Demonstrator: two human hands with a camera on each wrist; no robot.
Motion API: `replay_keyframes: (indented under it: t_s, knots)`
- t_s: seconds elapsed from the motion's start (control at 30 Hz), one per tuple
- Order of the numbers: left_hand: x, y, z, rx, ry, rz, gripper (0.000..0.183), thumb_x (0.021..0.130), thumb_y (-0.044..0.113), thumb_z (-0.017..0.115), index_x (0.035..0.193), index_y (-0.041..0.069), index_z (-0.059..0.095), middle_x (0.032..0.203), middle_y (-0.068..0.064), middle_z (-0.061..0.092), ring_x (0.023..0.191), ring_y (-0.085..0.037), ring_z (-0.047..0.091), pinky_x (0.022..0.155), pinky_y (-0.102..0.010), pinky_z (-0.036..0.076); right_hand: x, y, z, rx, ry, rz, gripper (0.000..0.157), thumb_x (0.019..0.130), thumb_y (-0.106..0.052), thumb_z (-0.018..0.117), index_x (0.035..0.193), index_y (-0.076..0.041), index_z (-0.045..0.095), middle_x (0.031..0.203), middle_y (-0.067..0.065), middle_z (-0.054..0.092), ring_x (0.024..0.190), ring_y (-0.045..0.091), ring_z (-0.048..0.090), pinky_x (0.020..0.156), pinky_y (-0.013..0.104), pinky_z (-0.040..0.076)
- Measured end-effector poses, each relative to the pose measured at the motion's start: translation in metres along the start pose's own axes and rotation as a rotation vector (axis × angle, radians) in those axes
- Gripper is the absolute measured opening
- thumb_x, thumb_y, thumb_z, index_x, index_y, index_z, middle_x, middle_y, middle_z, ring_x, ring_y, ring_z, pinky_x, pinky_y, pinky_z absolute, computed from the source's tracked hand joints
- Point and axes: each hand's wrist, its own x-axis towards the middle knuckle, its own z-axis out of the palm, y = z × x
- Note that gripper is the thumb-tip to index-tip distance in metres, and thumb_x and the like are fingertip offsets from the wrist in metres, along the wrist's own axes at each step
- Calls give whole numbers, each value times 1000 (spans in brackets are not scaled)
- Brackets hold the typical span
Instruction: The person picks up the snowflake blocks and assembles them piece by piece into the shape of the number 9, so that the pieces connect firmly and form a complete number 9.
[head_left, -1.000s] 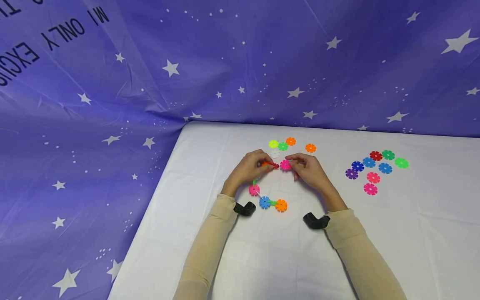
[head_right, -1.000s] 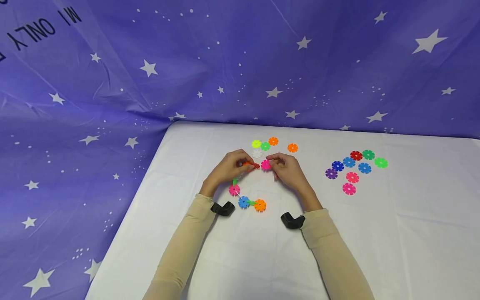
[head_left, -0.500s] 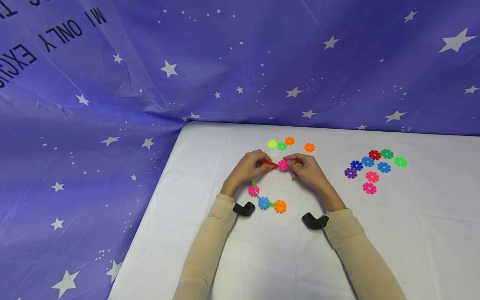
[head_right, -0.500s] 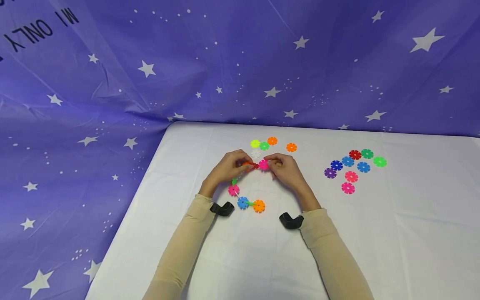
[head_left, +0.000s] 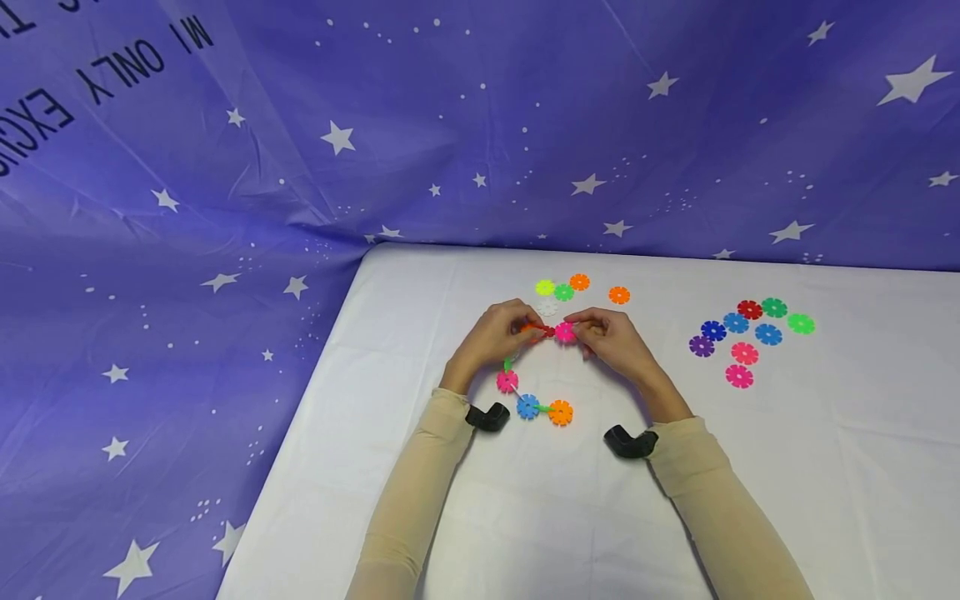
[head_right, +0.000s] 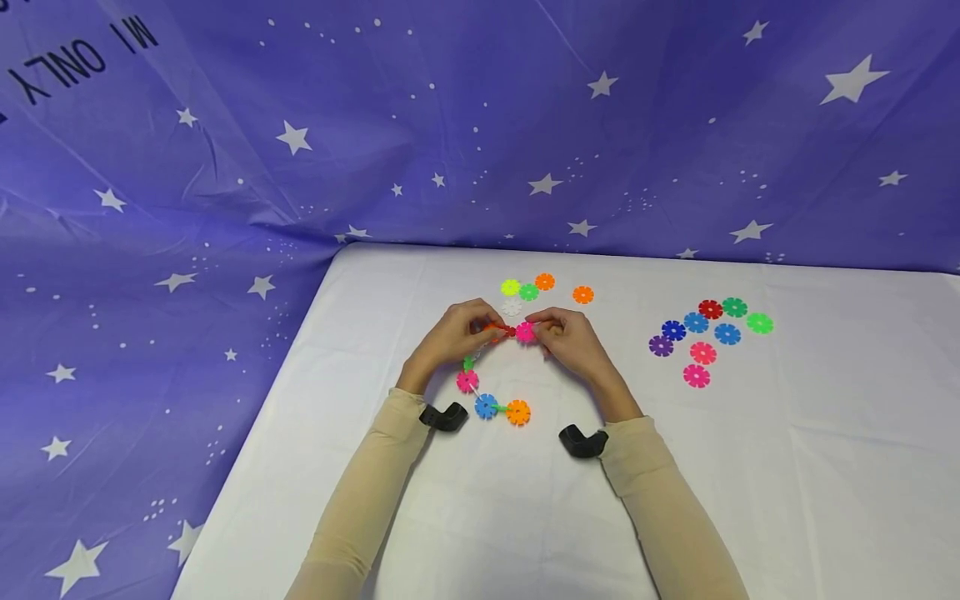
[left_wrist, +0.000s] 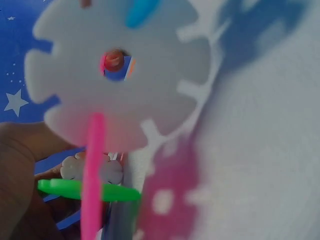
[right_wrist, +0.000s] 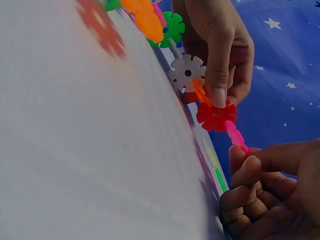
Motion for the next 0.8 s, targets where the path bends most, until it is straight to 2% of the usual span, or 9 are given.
replay_keyframes:
  t_s: [0.17, 0.47, 0.53, 0.67, 0.8]
  knots:
    - [0, 1, -1, -1, 8, 8, 9, 91, 24, 70, 95, 16, 73, 94, 3, 68, 80, -11, 55, 75, -25, 45, 0, -2, 1, 17, -11, 0, 25, 98, -14, 60, 118, 0, 66, 69, 20, 60, 56, 18, 54, 51, 21, 40]
    - [1, -1, 2, -25, 25, 17, 10, 90, 24, 71, 95, 16, 74, 93, 3, 67, 81, -10, 56, 74, -23, 46, 1, 1, 4, 75, -68, 51, 37, 92, -13, 68, 126, 1, 59, 89, 26, 64, 58, 23, 59, 59, 25, 51]
    - [2, -1, 4, -22, 31, 34, 9, 90, 23, 72, 94, 15, 74, 91, 2, 66, 79, -11, 55, 73, -23, 45, 1, 0, 5, 81, -67, 62, 37, 93, -10, 67, 126, 4, 59, 91, 30, 64, 59, 27, 61, 61, 26, 54]
    - [3, 0, 8, 1, 59, 82, 8, 89, 21, 72, 90, 13, 74, 85, 0, 63, 75, -12, 53, 69, -22, 43, 1, 1, 8, 93, -48, 54, 34, 93, -8, 66, 124, 5, 60, 90, 29, 67, 61, 23, 64, 64, 23, 55]
    - [3, 1, 9, 5, 77, 101, 8, 89, 20, 73, 87, 12, 73, 83, 0, 61, 73, -12, 52, 68, -21, 42, 1, 2, 9, 101, -37, 29, 33, 92, -8, 67, 122, 5, 60, 90, 27, 68, 60, 19, 64, 64, 20, 54]
